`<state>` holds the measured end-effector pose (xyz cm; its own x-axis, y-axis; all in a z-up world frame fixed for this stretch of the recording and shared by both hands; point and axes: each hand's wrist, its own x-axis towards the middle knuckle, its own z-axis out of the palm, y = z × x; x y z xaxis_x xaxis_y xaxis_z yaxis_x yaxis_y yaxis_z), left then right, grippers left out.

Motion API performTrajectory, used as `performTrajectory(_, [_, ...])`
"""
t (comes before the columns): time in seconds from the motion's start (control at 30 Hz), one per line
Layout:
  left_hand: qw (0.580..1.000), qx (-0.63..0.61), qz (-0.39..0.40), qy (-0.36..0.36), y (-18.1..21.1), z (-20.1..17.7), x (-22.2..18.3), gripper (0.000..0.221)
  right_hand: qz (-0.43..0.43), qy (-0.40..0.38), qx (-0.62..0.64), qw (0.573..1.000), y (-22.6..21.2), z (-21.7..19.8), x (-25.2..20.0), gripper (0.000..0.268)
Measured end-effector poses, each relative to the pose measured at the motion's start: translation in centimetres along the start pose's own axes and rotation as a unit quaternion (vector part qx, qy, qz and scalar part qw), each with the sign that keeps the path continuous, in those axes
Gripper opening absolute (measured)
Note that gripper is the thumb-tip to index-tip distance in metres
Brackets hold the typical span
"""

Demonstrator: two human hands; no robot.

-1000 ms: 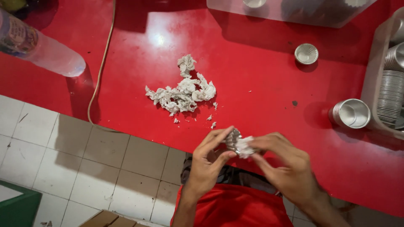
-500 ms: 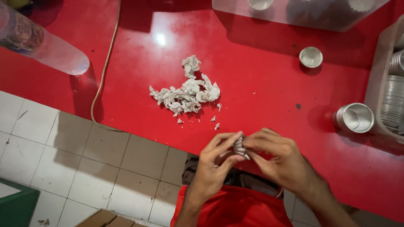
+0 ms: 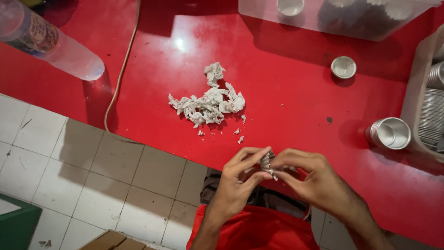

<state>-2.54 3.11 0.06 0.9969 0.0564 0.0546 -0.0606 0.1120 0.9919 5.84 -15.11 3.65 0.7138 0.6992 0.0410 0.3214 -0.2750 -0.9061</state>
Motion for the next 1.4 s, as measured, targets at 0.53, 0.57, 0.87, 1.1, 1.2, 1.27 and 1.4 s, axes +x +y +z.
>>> performTrajectory(0.53, [0.999, 0.006, -0.019, -0.027, 0.7, 0.4, 0.0, 0.045, 0.101, 0.102, 0.136, 0.980, 1.0, 0.8, -1.6, 0.010])
performTrajectory(0.57, [0.999, -0.003, -0.022, -0.037, 0.9, 0.4, -0.1, 0.046, 0.078, 0.062, 0.104, 0.990, 0.8, 0.3, -1.5, 0.010])
performTrajectory(0.87, [0.998, 0.052, -0.001, -0.031, 2.3, 0.4, 0.7, 0.046, 0.069, 0.016, 0.066, 0.995, 1.8, -0.5, -2.3, 0.026])
performTrajectory(1.1, [0.999, 0.013, -0.020, -0.042, 1.7, 1.4, 0.9, 0.048, 0.019, 0.174, 0.008, 0.985, 1.6, 1.2, -2.7, 0.014])
performTrajectory(1.2, [0.998, -0.009, -0.039, -0.051, 1.4, 1.2, 0.6, 0.048, 0.097, 0.129, 0.112, 0.981, 4.0, 1.3, -3.5, 0.016])
performTrajectory(1.27, [0.998, -0.001, -0.029, -0.052, 1.8, 1.1, 0.6, 0.048, 0.100, 0.099, 0.120, 0.983, 4.0, 0.7, -3.4, 0.016])
performTrajectory(1.4, [0.998, 0.044, 0.016, -0.044, 1.9, 1.4, 0.8, 0.047, 0.102, 0.055, 0.102, 0.988, 2.6, -0.6, -2.8, 0.015])
